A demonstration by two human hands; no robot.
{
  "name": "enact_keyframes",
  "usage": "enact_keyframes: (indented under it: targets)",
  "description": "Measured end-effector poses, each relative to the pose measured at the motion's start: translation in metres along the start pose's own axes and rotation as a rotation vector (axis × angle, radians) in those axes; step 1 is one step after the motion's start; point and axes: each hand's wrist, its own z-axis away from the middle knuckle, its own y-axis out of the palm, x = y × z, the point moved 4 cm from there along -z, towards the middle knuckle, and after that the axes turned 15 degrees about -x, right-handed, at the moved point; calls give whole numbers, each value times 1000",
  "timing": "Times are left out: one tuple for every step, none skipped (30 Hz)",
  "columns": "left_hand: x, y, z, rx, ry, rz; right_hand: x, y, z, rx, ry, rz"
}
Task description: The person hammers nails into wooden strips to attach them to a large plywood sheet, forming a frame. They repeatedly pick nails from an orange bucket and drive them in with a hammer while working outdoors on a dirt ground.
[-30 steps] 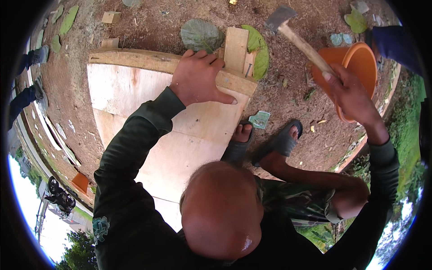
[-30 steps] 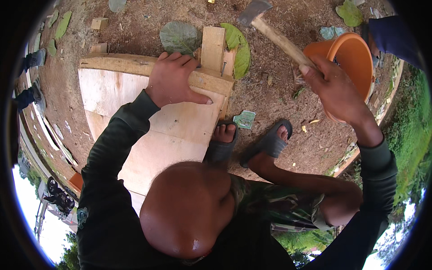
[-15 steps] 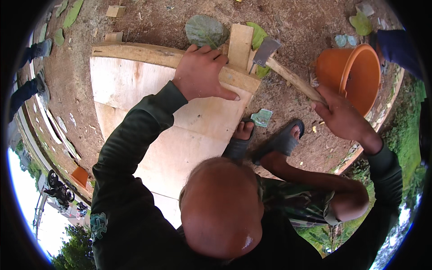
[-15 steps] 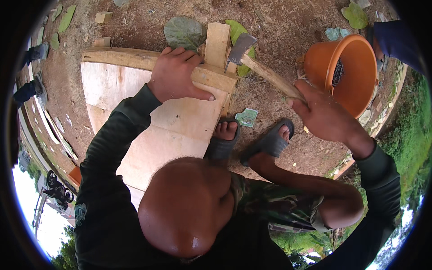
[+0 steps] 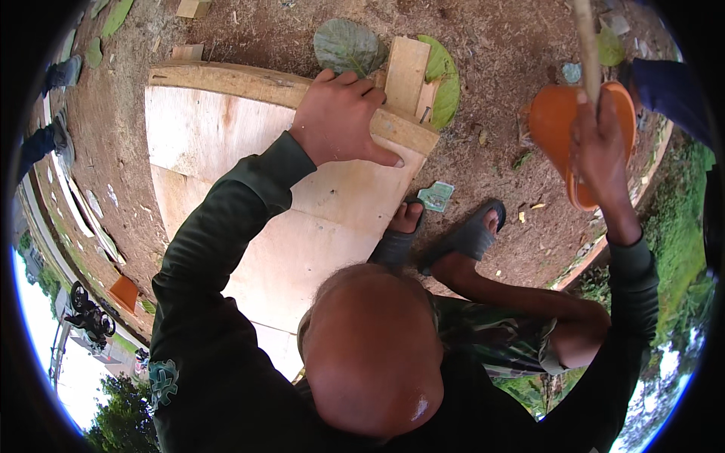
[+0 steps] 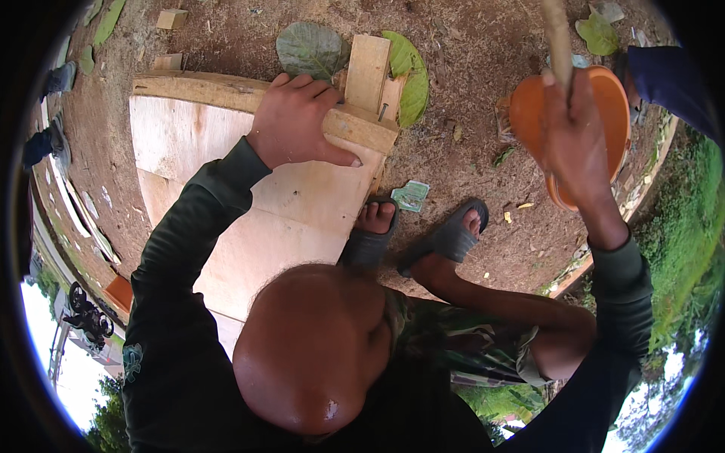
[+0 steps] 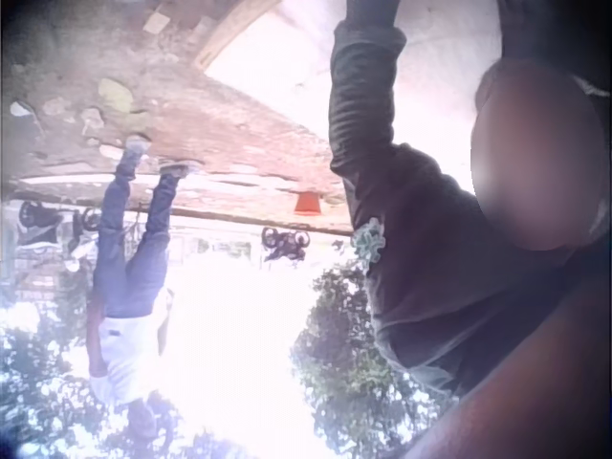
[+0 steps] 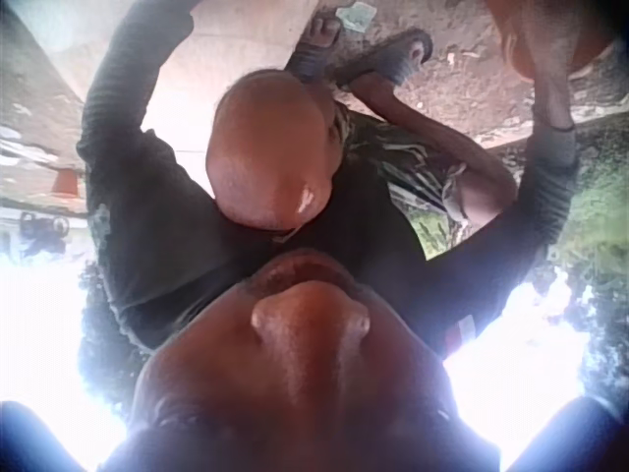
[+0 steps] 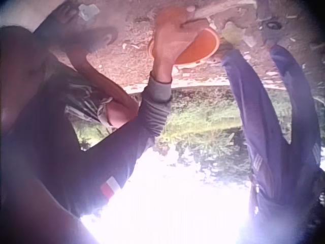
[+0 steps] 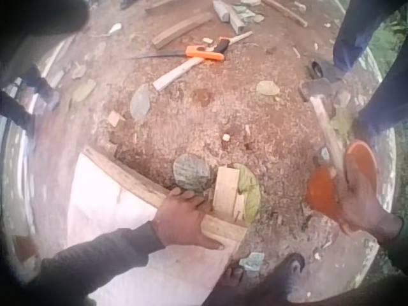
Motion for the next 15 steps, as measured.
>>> enact_keyframes:
  targets:
    - [1,-2,-2,-14,1,-9,7,3,1,180,-45,102]
    - [3,-3,-3,-24,-3,-16,19,2,2,358,-89,206]
    - [6,-4,-2,-34,-6,-15,32,-1,7,536,-129,317]
    - [7,-6,-1,-44,-9,-14,37,1,13,714,-168,428]
    - [10,-7,-1,-26,-13,-14,29,-6,-4,506,-99,294]
    - [8,-6,-7,-18,-10,-6,4,-21,-29,287,-27,168]
    - [4,-4,-3,14,-14,10,-5,-18,-14,246,-52,139]
    - [-1,0,2,12,-15,26,-11,-14,-2,212,-89,116]
    - [1,2,1,-1,-5,25,2,1,48,316,-240,179]
    - [3,0,-3,-22,-6,6,7,5,55,378,-273,178]
    - [4,-2,-4,-38,-11,-8,13,9,61,442,-304,180]
    - [8,-5,1,-42,-14,-15,22,5,49,474,-183,123]
    - [9,-5,1,-62,-16,-21,31,-2,31,494,-69,75]
    - [9,-4,-1,-48,-19,-19,31,-2,27,427,-8,59]
    - [7,-4,-3,-25,-20,-11,29,-5,24,356,58,43]
